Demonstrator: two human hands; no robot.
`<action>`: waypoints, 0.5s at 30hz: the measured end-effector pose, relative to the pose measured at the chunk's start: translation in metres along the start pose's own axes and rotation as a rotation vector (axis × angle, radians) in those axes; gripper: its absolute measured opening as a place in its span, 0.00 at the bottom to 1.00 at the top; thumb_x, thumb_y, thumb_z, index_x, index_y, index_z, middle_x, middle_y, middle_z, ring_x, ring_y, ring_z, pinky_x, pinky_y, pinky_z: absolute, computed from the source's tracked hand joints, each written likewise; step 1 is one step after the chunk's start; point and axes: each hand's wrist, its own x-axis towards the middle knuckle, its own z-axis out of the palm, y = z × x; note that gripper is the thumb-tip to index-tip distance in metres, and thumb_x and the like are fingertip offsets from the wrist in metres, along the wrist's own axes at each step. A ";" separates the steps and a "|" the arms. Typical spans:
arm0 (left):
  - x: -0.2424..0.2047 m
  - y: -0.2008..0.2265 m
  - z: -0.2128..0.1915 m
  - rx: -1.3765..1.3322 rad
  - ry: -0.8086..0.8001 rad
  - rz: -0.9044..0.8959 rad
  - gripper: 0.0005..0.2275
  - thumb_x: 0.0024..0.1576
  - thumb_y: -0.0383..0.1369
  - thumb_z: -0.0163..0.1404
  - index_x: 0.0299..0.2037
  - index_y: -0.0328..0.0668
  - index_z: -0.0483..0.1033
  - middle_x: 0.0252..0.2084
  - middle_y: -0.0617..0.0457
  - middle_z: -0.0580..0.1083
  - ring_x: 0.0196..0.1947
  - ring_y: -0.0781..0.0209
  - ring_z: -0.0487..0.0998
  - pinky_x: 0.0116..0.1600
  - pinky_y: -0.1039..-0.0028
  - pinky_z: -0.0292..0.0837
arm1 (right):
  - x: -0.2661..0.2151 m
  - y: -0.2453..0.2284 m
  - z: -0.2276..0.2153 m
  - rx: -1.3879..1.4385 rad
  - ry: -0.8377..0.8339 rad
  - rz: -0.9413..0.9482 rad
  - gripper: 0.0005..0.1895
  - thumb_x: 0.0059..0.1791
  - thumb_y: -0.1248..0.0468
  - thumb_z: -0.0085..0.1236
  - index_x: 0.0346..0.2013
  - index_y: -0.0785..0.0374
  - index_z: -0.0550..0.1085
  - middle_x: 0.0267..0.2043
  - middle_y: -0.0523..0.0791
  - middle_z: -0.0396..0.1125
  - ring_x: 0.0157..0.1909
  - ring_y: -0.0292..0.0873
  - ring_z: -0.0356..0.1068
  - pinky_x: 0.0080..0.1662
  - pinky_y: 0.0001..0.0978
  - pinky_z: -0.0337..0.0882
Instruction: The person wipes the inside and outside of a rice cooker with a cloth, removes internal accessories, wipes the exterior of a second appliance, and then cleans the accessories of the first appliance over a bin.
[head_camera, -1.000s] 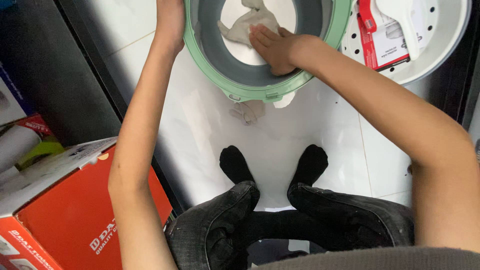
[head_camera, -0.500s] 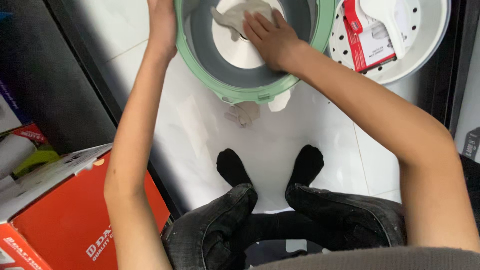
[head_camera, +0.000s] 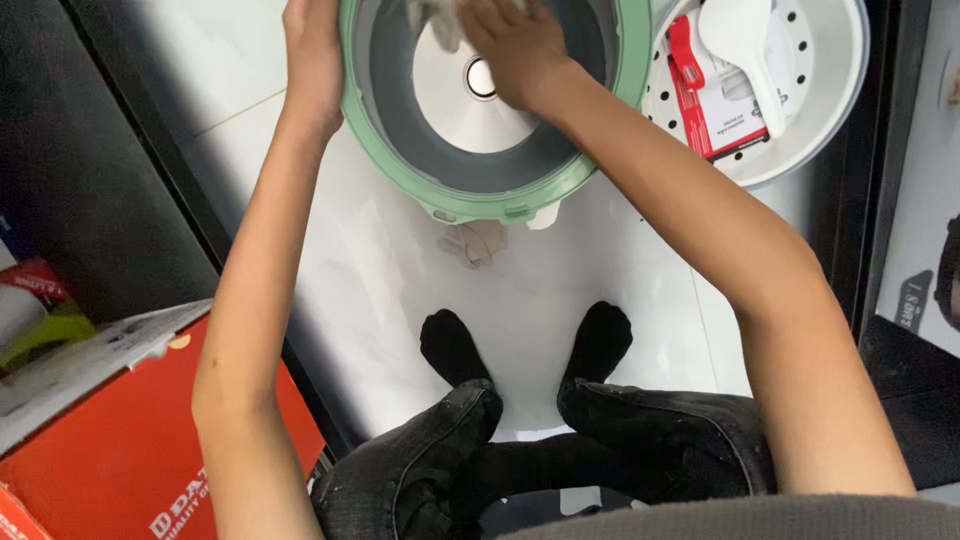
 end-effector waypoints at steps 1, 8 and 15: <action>0.001 -0.002 0.000 0.010 -0.014 -0.009 0.16 0.72 0.40 0.41 0.47 0.32 0.75 0.40 0.57 0.73 0.41 0.69 0.71 0.51 0.70 0.72 | 0.001 0.000 0.002 0.050 -0.008 0.088 0.50 0.43 0.72 0.51 0.78 0.58 0.44 0.79 0.48 0.40 0.77 0.51 0.40 0.69 0.58 0.42; 0.001 0.004 0.003 0.009 -0.011 -0.061 0.17 0.70 0.42 0.42 0.47 0.33 0.75 0.41 0.57 0.73 0.42 0.68 0.72 0.52 0.71 0.73 | -0.012 0.003 0.020 -0.027 0.239 0.234 0.42 0.43 0.67 0.57 0.72 0.72 0.57 0.68 0.57 0.59 0.69 0.58 0.57 0.63 0.58 0.54; -0.001 0.007 0.004 0.010 -0.024 -0.050 0.17 0.71 0.42 0.42 0.49 0.34 0.74 0.42 0.56 0.73 0.44 0.67 0.72 0.53 0.70 0.72 | -0.013 0.013 0.007 -0.054 0.281 0.102 0.11 0.45 0.75 0.55 0.41 0.71 0.80 0.50 0.55 0.71 0.58 0.54 0.68 0.57 0.49 0.67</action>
